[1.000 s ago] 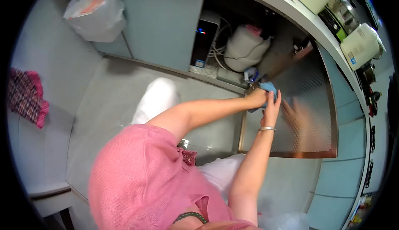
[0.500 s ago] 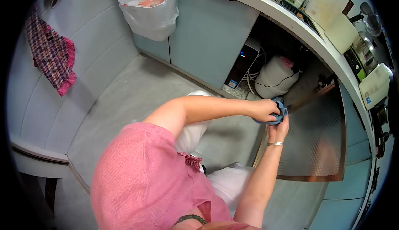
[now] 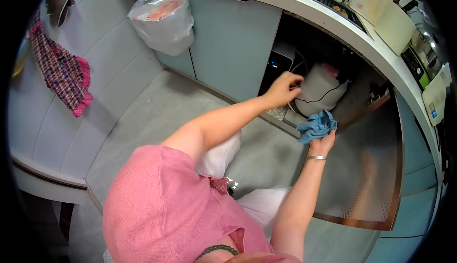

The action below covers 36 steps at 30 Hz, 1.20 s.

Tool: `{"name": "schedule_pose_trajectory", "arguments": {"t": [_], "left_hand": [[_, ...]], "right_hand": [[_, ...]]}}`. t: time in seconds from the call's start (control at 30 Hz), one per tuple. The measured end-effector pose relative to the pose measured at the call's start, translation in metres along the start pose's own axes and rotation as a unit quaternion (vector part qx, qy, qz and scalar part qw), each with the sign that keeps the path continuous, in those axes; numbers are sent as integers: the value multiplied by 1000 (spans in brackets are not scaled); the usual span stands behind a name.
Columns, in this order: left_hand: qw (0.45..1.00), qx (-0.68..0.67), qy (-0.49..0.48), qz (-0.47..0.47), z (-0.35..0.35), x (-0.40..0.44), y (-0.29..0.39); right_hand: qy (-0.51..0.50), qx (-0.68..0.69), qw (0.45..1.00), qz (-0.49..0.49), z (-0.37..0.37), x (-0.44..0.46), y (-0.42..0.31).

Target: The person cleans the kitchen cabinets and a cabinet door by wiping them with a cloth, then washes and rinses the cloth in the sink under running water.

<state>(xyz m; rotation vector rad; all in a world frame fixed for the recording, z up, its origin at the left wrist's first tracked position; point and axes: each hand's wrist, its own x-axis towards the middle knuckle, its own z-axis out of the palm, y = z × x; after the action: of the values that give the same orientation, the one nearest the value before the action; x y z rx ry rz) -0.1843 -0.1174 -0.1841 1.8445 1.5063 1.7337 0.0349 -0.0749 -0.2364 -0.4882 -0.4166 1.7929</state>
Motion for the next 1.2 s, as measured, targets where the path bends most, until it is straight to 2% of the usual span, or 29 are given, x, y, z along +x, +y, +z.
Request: {"name": "schedule_pose_trajectory", "arguments": {"t": [0.03,0.07,0.13,0.17,0.23,0.27,0.33,0.37,0.4,0.5,0.53,0.63,0.67,0.73,0.77,0.8,0.83,0.87,0.9,0.93,1.0,1.03,1.07,1.1,1.13,1.17,1.2], "left_hand": [[995,69,63,24,-7,6,-8],[971,164,131,112,-17,13,-16],[924,319,154,144,-40,19,-11],[923,321,155,145,-46,22,-14],[883,459,6,93,-57,28,-18],[882,462,9,92,-62,31,-19],[775,618,-131,21,-75,41,-19],[730,663,-152,66,-81,45,-26],[728,666,-147,62,-83,45,-27],[695,685,-175,133,-87,47,-32],[695,686,-170,129,-85,48,-35],[762,622,-164,76,-90,41,-27],[764,620,-165,70,-90,33,-28],[898,421,-123,25,-87,23,-37],[937,326,-123,-7,-79,13,-47],[954,209,-208,-53,-69,10,-58],[959,26,-233,-157,-64,-7,-43],[915,-148,-281,-248,-63,-22,-34],[890,-191,-314,-269,-63,-31,-33],[894,-221,-270,-282,-62,-43,-34],[941,-154,-224,-203,-76,-51,-42],[941,-159,-219,-202,-91,-49,-41],[956,-67,-188,-215,-109,-47,-41],[961,25,-157,-227,-125,-45,-43],[964,1,-100,-245,-139,-45,-49],[976,162,-15,-145,-150,-50,-59],[957,247,21,-154,-169,-47,-39]], "right_hand": [[9,11,1000,-2,2,2,4],[8,12,1000,0,4,3,8],[-24,31,999,19,9,7,14],[-16,36,999,15,13,7,18],[4,37,999,24,17,11,24],[28,37,998,32,19,12,27],[-1,28,999,46,19,16,30],[-27,19,998,59,20,17,32],[-34,17,997,63,19,19,36],[-34,7,997,67,20,24,48],[-39,4,997,69,22,25,50],[-3,11,997,76,35,13,58],[-1,7,997,79,40,7,60],[-93,11,992,80,48,-2,65],[-95,8,992,78,51,-5,71],[-137,-28,988,71,53,-6,78],[-181,-65,979,62,57,-6,85],[-224,-102,968,55,63,-7,92],[-188,-111,974,58,69,-13,100],[-192,-141,970,53,78,-21,105],[-174,-237,956,13,85,-26,116],[-175,-244,954,14,83,-16,122],[-167,-399,898,-85,73,0,130],[-154,-538,809,-181,69,10,134],[-154,-543,805,-180,84,3,134],[-132,-538,823,-127,103,1,133],[-108,-531,837,-75,127,-4,133]]}}
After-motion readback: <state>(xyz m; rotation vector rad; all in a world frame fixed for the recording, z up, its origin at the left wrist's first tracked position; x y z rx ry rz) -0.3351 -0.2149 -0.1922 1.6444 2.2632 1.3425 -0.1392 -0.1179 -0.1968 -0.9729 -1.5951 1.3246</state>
